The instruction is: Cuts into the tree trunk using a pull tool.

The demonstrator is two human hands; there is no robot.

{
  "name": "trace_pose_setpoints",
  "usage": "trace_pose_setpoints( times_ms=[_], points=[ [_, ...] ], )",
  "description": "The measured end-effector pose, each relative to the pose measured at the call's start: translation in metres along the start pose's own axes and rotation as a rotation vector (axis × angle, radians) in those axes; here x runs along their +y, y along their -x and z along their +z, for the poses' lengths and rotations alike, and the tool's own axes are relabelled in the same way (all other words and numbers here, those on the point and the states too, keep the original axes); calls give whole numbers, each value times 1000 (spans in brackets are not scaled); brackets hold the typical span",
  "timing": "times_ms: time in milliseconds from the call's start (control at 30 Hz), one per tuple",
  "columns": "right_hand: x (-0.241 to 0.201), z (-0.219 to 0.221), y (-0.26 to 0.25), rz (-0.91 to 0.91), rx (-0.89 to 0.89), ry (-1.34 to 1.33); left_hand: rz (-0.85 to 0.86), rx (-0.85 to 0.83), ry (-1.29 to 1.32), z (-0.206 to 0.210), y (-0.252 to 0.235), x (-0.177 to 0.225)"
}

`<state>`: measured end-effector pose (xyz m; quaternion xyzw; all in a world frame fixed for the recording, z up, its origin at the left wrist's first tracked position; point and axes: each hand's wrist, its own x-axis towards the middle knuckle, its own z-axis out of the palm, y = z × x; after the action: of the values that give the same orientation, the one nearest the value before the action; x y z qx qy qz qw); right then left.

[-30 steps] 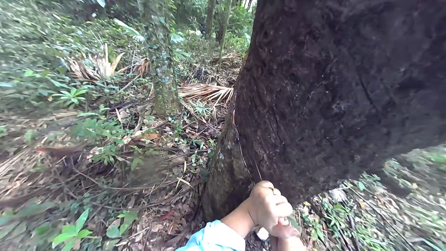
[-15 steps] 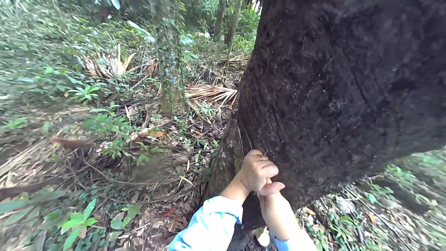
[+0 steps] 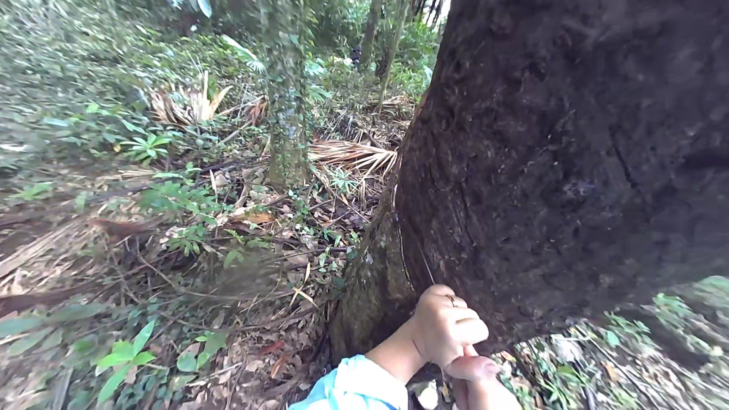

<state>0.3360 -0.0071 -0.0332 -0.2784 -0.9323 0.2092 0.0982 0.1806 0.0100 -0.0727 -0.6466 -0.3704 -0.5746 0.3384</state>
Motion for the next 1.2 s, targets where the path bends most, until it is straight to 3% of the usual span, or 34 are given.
trace_pose_setpoints(
  times_ms=[167, 333, 533, 667, 767, 867, 967, 1033, 1100, 1200],
  points=[
    [26, 18, -5, -104, 204, 55, -9, 22, -35, 9, 3, -4],
    [11, 32, -56, -193, 412, 95, -27, 26, -101, -14, -15, -42],
    [23, 42, -10, -228, 374, -91, 77, -41, -91, -5, 2, -5],
    [39, 78, -20, -77, 352, -104, 102, -60, -127, 6, 37, -15],
    [54, 100, -4, -63, 326, -106, 73, -116, -146, 12, 66, 6],
    [52, 105, -5, -41, 273, -122, 77, -149, -140, 6, 67, 3],
    [54, 117, -31, 9, 348, -72, 96, -129, -175, 6, 63, -17],
    [70, 127, -26, -37, 368, -95, 64, -142, -208, 10, 72, -6],
    [57, 102, -13, -4, 225, -91, 39, -124, -203, 10, 67, 2],
    [33, 85, -7, 61, 211, -74, 73, -142, -184, 3, 50, -2]
  ],
)
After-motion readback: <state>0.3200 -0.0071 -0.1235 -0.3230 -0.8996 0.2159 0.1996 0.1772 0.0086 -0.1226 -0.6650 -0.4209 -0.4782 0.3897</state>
